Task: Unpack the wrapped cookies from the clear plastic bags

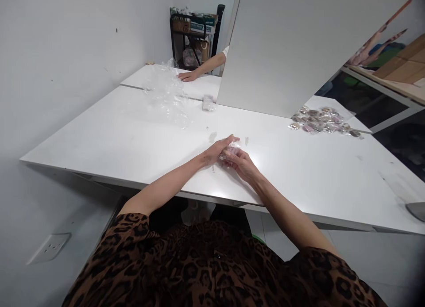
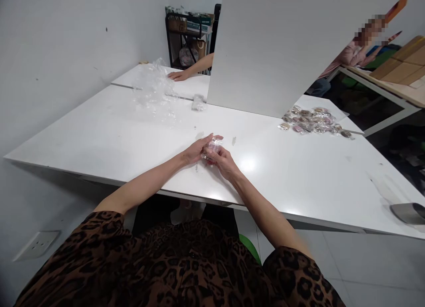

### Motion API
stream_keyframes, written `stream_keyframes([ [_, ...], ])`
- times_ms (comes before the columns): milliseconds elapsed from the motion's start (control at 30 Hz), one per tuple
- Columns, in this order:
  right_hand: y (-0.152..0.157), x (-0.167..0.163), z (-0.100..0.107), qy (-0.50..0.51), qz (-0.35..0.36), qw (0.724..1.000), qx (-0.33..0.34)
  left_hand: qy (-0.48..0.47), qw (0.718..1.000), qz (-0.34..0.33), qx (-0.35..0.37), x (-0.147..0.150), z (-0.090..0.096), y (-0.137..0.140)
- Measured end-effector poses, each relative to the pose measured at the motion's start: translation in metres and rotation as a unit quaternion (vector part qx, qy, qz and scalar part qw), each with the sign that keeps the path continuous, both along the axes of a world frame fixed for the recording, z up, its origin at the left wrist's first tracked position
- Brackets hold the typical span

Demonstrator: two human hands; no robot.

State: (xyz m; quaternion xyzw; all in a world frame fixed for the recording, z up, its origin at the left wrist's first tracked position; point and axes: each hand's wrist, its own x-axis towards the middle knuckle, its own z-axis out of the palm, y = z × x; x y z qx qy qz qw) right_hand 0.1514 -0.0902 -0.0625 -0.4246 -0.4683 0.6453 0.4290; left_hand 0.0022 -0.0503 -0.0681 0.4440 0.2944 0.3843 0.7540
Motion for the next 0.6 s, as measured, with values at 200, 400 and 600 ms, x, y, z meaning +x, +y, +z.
stream_keyframes([
  [200, -0.006, 0.034, -0.002, 0.005, -0.058, 0.996, -0.063, 0.066, 0.992, 0.095, 0.054, 0.004, -0.012, 0.006],
  [400, 0.074, 0.147, 0.001, -0.117, -0.283, 0.947, -0.097, 0.089, 0.985, 0.133, 0.067, 0.002, -0.014, 0.013],
  [600, 0.192, 0.257, 0.042, -0.177, -0.412, 0.892, 0.048, 0.115, 0.98, 0.139, 0.087, -0.003, -0.017, 0.017],
])
